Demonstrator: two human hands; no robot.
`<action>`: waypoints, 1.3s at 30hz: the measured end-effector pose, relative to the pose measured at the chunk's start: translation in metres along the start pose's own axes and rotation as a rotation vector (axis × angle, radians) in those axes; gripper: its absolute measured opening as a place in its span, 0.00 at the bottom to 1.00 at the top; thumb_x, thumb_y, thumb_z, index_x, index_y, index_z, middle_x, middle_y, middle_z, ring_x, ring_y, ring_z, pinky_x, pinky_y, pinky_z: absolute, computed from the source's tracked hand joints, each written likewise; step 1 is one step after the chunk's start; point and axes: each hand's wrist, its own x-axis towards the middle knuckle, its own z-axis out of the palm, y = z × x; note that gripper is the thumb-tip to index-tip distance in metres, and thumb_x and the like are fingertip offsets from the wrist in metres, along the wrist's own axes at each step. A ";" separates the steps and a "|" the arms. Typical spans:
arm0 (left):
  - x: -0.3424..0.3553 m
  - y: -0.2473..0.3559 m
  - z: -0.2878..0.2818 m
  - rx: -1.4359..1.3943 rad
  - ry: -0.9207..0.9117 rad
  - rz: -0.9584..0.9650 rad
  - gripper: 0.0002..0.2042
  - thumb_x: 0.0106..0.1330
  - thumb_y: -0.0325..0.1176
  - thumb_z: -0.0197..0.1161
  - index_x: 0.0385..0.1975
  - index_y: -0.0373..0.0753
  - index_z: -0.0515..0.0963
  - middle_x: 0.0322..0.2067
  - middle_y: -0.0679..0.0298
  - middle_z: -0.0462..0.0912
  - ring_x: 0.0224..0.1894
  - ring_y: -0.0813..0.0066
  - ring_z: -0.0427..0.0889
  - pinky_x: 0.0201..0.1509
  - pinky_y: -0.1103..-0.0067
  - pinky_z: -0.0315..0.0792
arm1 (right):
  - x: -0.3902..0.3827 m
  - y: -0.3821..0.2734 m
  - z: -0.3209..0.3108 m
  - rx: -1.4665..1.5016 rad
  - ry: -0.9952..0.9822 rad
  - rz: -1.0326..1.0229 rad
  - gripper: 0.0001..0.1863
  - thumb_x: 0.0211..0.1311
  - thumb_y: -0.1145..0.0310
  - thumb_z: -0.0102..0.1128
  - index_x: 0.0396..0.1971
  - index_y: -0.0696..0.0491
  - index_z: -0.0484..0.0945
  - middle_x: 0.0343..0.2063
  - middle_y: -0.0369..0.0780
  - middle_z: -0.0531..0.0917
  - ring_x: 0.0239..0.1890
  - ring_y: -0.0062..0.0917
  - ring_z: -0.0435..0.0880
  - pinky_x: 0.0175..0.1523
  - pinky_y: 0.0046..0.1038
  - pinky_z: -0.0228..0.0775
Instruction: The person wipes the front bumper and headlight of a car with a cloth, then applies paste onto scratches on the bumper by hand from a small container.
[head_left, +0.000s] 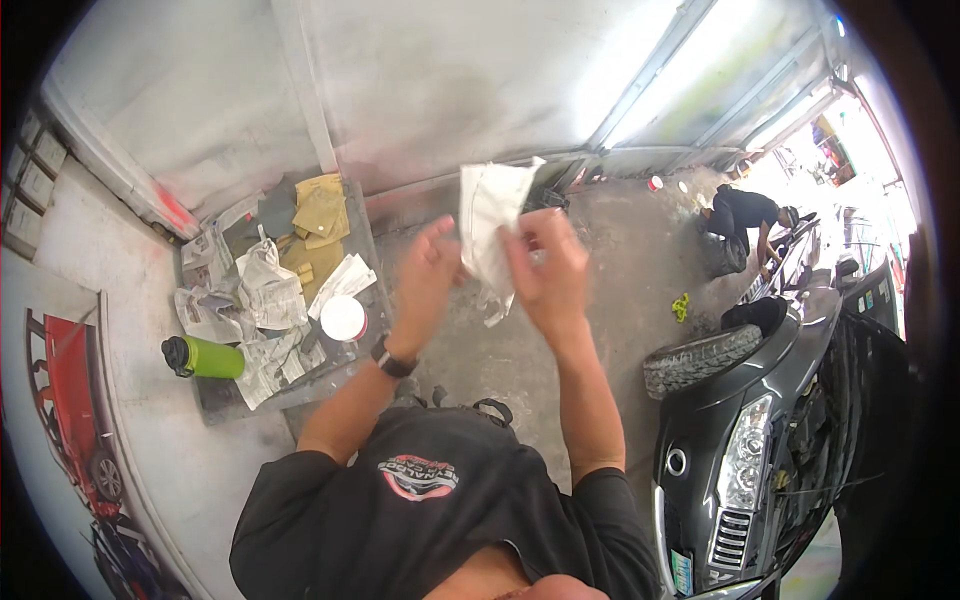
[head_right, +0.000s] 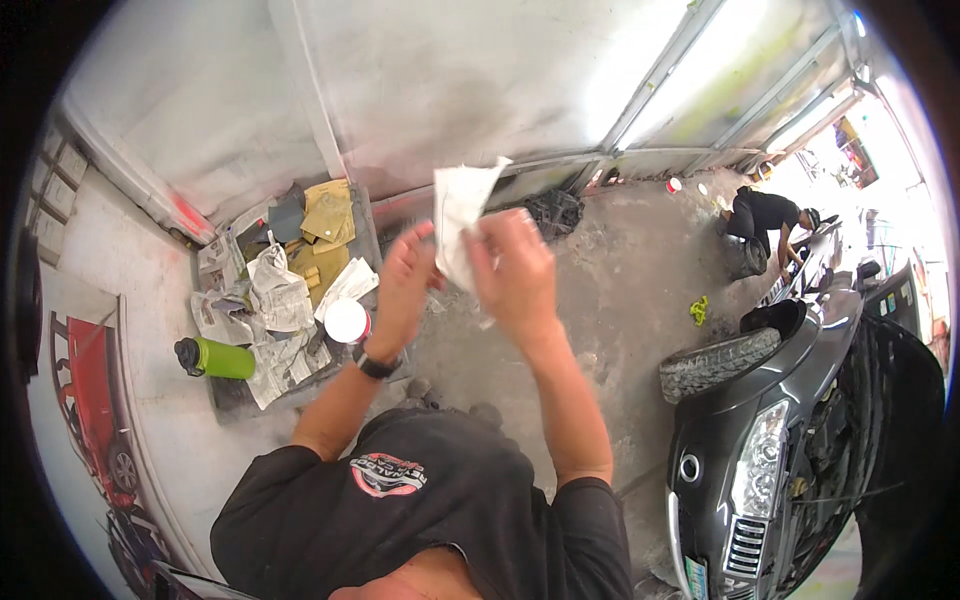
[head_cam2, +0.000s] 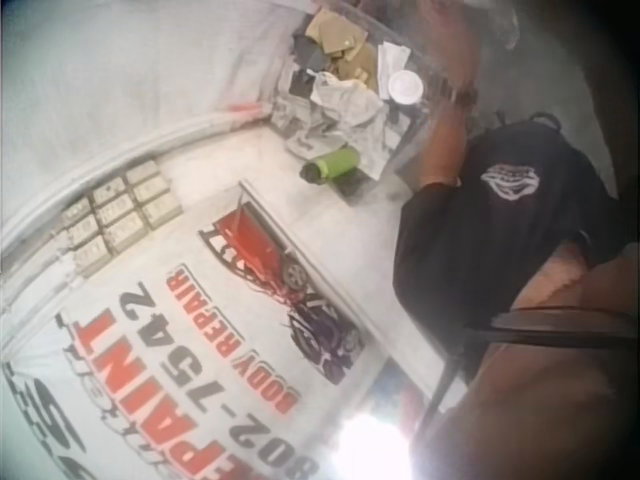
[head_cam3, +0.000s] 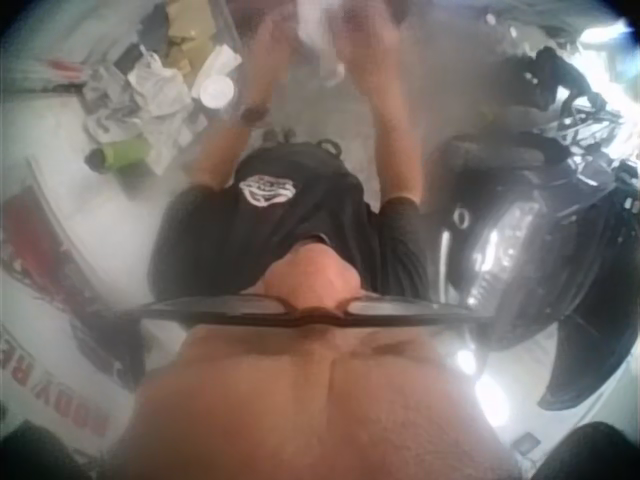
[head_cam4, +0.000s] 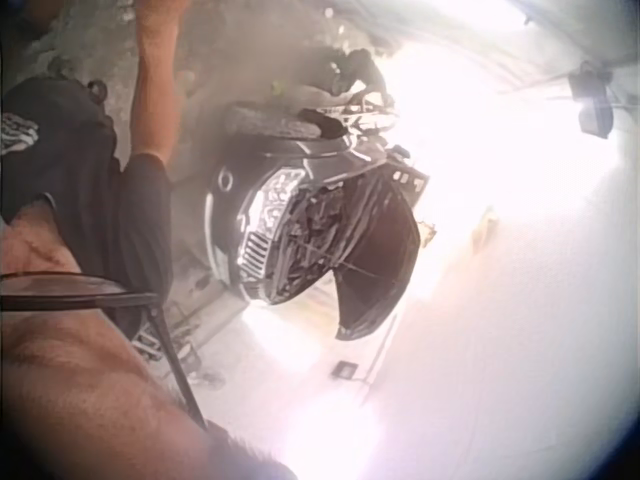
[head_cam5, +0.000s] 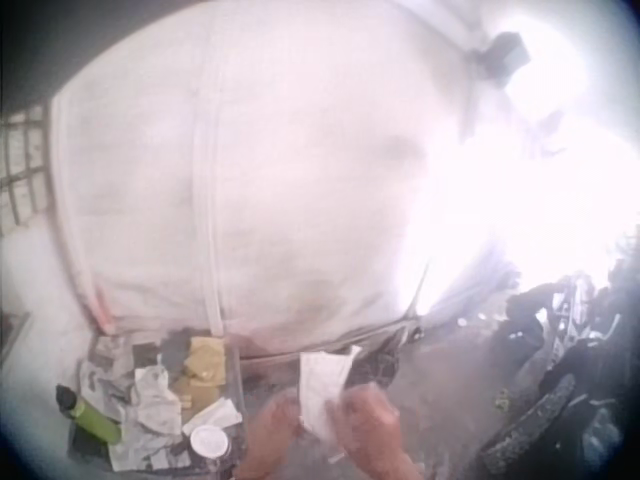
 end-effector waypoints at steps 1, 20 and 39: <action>-0.015 -0.007 0.004 -0.090 -0.082 -0.046 0.16 0.77 0.37 0.58 0.57 0.34 0.76 0.43 0.67 0.84 0.45 0.82 0.80 0.47 0.79 0.75 | -0.005 -0.007 0.006 -0.090 -0.074 -0.119 0.10 0.54 0.79 0.67 0.35 0.56 0.77 0.29 0.42 0.80 0.32 0.36 0.83 0.35 0.32 0.77; -0.068 -0.035 0.010 -0.044 -0.455 0.026 0.22 0.80 0.46 0.51 0.58 0.32 0.72 0.53 0.61 0.79 0.53 0.75 0.78 0.57 0.74 0.71 | -0.118 -0.018 -0.016 -0.442 -0.033 0.223 0.15 0.43 0.79 0.69 0.27 0.53 0.70 0.29 0.39 0.78 0.26 0.35 0.81 0.27 0.34 0.72; -0.258 -0.001 0.237 -0.134 -1.383 -0.525 0.19 0.75 0.29 0.60 0.63 0.32 0.70 0.52 0.62 0.83 0.55 0.76 0.82 0.60 0.72 0.76 | -0.378 -0.110 -0.279 0.238 0.557 0.852 0.10 0.71 0.68 0.62 0.39 0.60 0.82 0.36 0.36 0.83 0.38 0.19 0.84 0.51 0.30 0.80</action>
